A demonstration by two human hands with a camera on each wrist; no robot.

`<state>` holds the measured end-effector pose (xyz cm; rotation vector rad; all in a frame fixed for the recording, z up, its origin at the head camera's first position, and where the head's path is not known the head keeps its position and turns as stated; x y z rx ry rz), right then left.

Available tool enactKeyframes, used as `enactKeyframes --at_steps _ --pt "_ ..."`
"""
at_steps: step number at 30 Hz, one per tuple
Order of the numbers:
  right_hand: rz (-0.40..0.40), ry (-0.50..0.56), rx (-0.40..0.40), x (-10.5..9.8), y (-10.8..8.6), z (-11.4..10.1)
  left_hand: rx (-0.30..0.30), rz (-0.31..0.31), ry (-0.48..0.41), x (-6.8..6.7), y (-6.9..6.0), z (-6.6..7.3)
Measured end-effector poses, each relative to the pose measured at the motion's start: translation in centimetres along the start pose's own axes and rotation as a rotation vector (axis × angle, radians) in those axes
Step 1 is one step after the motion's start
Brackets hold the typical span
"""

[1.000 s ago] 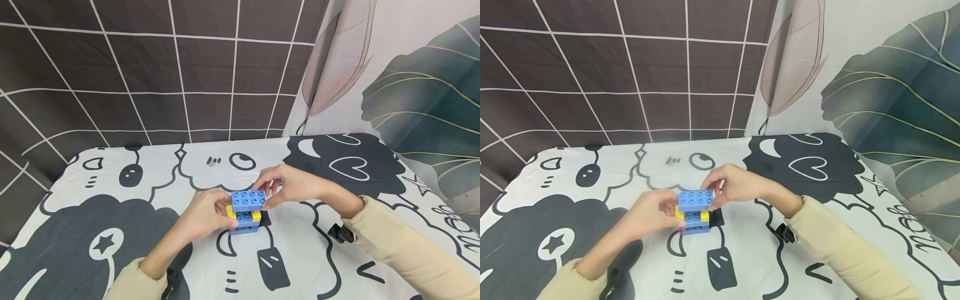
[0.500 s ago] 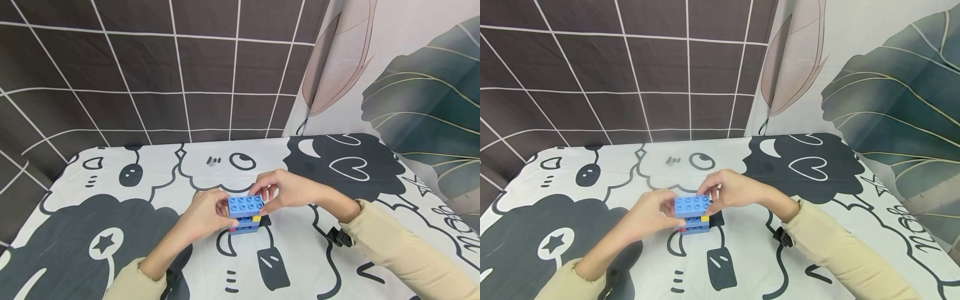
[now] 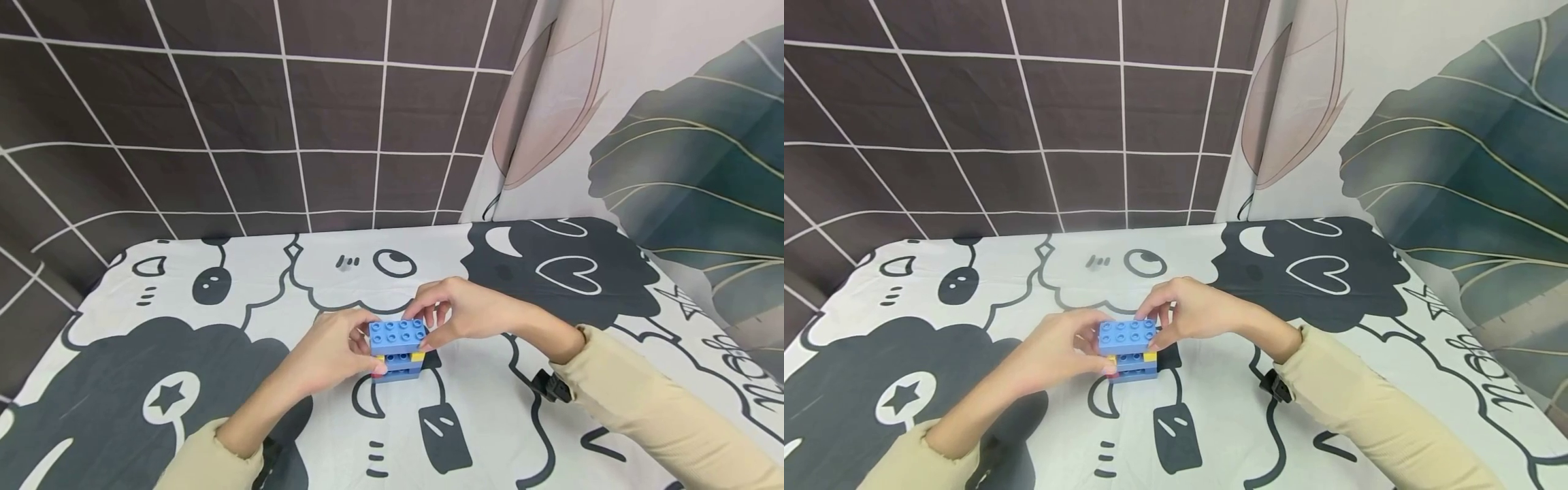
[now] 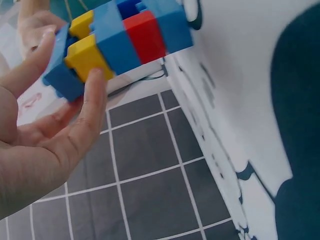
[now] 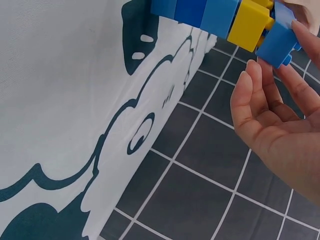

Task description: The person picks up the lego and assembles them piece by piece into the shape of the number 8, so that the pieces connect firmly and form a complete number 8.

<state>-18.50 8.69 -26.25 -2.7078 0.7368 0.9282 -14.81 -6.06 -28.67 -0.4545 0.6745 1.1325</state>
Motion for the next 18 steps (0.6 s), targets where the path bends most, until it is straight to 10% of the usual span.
enactKeyframes --at_steps 18 --pt "0.051 -0.074 0.127 0.13 -0.38 -0.26 0.019 0.011 -0.042 -1.03 -0.44 0.55"
Point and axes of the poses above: each hand's wrist, its own y-axis towards the middle knuckle, its own x-axis out of the palm, z = x × y, the point moved 6 cm from there along y, towards the middle knuckle, and after that the axes turned 3 degrees about y, right-handed, at the moved point
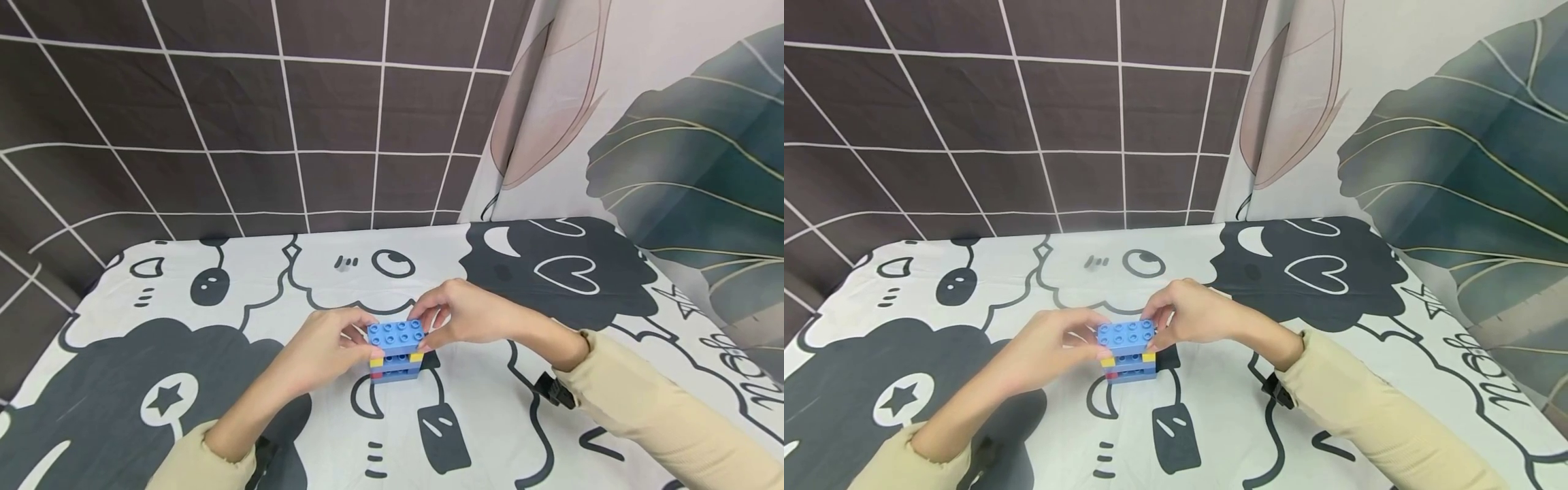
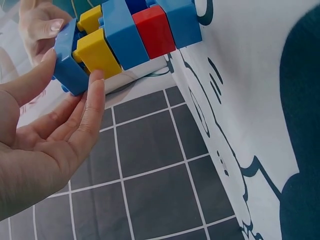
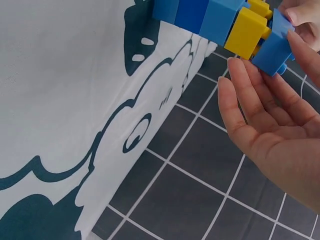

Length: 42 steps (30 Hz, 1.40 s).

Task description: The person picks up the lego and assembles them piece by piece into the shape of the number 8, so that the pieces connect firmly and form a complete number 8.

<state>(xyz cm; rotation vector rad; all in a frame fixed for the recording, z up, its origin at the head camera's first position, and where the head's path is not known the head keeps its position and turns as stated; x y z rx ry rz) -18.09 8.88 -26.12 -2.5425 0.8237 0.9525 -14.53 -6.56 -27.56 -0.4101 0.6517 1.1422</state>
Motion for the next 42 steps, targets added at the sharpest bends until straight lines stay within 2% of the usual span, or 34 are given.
enactKeyframes --at_steps 11,22,30,37,42 --pt "0.047 -0.068 -0.072 0.2 -0.6 -0.3 0.062 0.041 0.006 0.1 -0.3 0.1" --pt "0.077 -0.055 -0.099 0.4 -0.8 0.0 0.124 0.055 0.010 0.0 -0.4 0.1" --pt "0.161 -0.182 -0.179 0.8 -1.4 -0.2 0.137 0.060 0.012 0.0 -0.4 0.1" --pt "0.160 -0.160 -0.169 0.8 -1.3 0.1 0.158 0.056 0.022 0.0 -0.5 0.1" --pt "0.167 -0.158 -0.167 0.8 -1.3 0.1 0.140 0.058 0.022 0.0 -0.4 -0.2"
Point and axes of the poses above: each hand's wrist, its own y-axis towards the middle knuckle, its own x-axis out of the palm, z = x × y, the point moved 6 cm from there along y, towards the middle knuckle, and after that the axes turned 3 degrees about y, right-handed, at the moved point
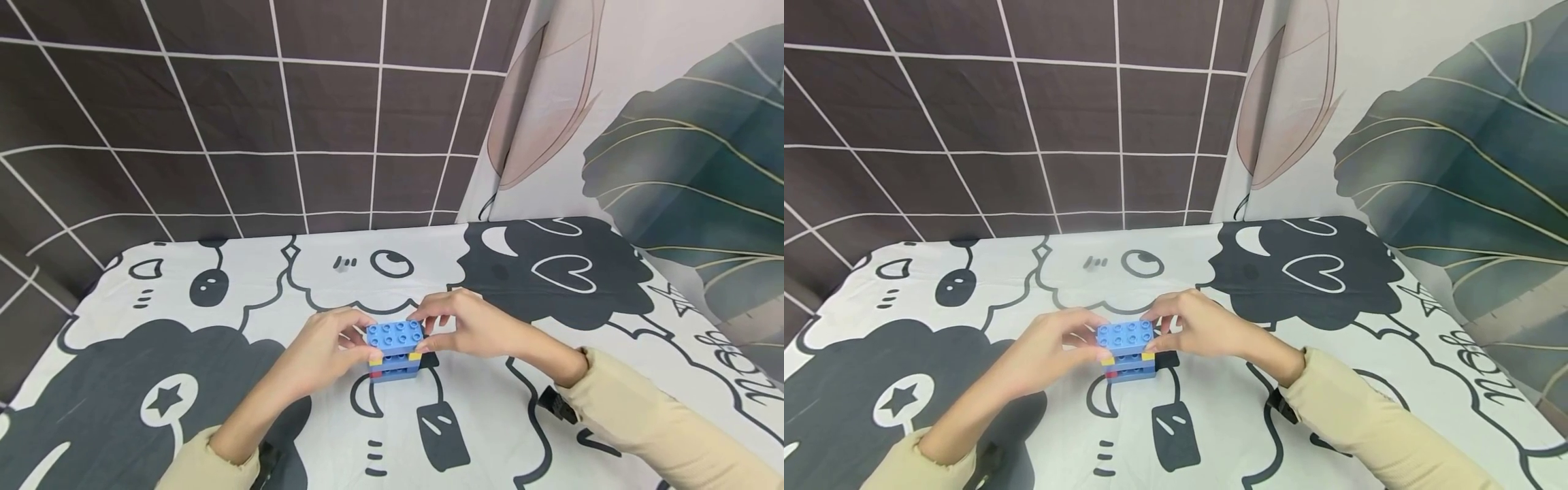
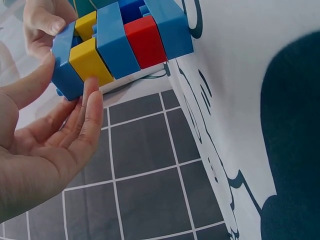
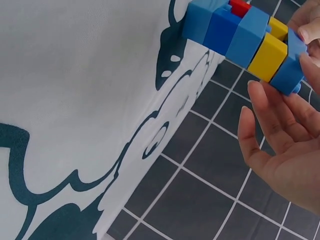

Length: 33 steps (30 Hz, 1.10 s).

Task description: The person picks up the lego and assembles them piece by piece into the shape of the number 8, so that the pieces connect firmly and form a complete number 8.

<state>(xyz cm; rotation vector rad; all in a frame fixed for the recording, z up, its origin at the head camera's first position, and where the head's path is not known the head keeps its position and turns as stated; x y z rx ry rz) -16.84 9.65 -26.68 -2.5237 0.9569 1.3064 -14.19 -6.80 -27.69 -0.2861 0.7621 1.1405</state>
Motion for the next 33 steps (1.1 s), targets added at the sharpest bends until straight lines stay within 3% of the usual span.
enactKeyframes --at_steps 15,24,33 --pt "0.101 -0.083 -0.109 0.5 -0.5 -0.6 -0.008 0.032 0.009 0.2 -0.1 -0.1" --pt "0.029 0.006 -0.038 0.3 -0.2 0.1 0.021 0.009 0.028 0.2 0.0 0.1" --pt "0.046 0.106 0.077 -0.2 0.9 1.4 -0.150 0.019 0.080 -0.2 1.3 -0.8"
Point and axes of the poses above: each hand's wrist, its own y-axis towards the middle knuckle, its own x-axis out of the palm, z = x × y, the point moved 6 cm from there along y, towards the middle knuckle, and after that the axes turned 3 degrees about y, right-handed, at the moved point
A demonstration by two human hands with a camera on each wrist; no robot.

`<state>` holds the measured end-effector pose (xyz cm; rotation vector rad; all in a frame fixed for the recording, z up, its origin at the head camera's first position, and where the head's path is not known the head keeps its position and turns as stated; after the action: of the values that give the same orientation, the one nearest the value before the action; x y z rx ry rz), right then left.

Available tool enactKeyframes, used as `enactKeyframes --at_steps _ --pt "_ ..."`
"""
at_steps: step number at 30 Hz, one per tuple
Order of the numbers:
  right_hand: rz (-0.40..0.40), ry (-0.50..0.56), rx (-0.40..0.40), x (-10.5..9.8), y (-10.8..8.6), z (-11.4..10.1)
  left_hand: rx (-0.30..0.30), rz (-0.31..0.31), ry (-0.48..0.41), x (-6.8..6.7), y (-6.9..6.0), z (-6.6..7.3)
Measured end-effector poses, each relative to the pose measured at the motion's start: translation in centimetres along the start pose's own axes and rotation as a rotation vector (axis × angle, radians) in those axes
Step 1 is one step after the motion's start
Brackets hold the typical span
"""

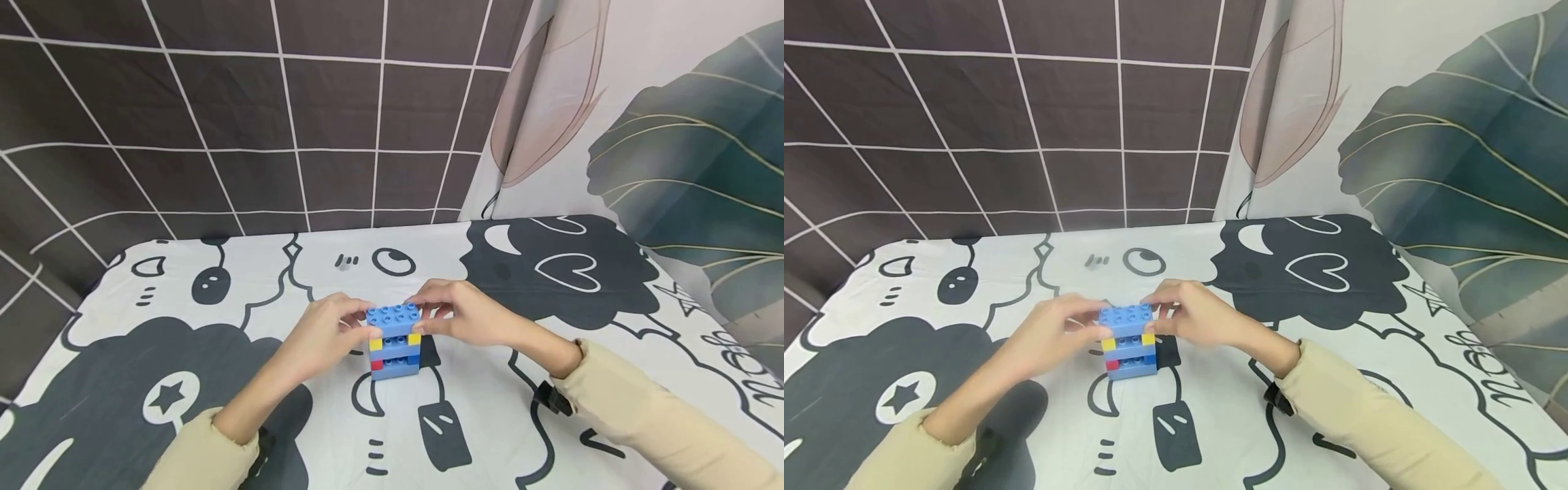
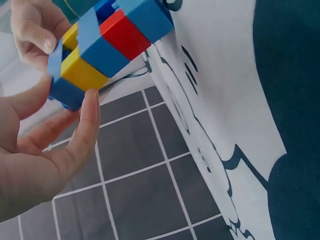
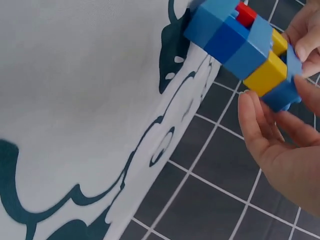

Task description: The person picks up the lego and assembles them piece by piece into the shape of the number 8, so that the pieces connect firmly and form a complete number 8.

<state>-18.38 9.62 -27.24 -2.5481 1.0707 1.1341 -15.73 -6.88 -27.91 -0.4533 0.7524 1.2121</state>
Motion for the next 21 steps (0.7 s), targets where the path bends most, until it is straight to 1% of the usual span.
enactKeyframes --at_steps 3,7,10,12,14,16,18,21 --pt "0.035 0.034 0.066 -0.2 0.5 0.6 -0.038 0.017 0.016 0.0 0.7 -0.4" --pt "0.076 0.108 0.184 -0.3 0.8 1.7 -0.098 0.020 -0.010 0.3 1.7 -1.5" --pt "0.066 0.202 0.267 0.0 0.9 2.6 -0.146 -0.010 -0.063 0.8 2.3 -2.4" --pt "0.042 0.261 0.314 0.3 0.9 3.2 -0.163 -0.039 -0.104 1.2 2.6 -2.9" --pt "0.008 0.296 0.347 0.7 0.9 3.8 -0.177 -0.069 -0.138 1.6 2.8 -3.2" --pt "-0.028 0.303 0.356 1.1 0.8 4.3 -0.180 -0.096 -0.149 2.1 3.0 -3.4" --pt "-0.054 0.297 0.337 1.4 0.8 4.5 -0.186 -0.111 -0.139 2.4 3.1 -3.6" --pt "-0.083 0.320 0.314 1.7 0.7 4.9 -0.187 -0.135 -0.121 3.1 3.2 -3.7"
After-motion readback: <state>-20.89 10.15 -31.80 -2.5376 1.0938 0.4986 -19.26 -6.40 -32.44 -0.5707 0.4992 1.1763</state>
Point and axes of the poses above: each hand's wrist, its own y-axis towards the middle knuckle, its own x-axis out of the palm, z = x × y, the point moved 6 cm from there along y, towards the middle knuckle, and after that the axes turned 3 degrees about y, right-handed, at the moved point
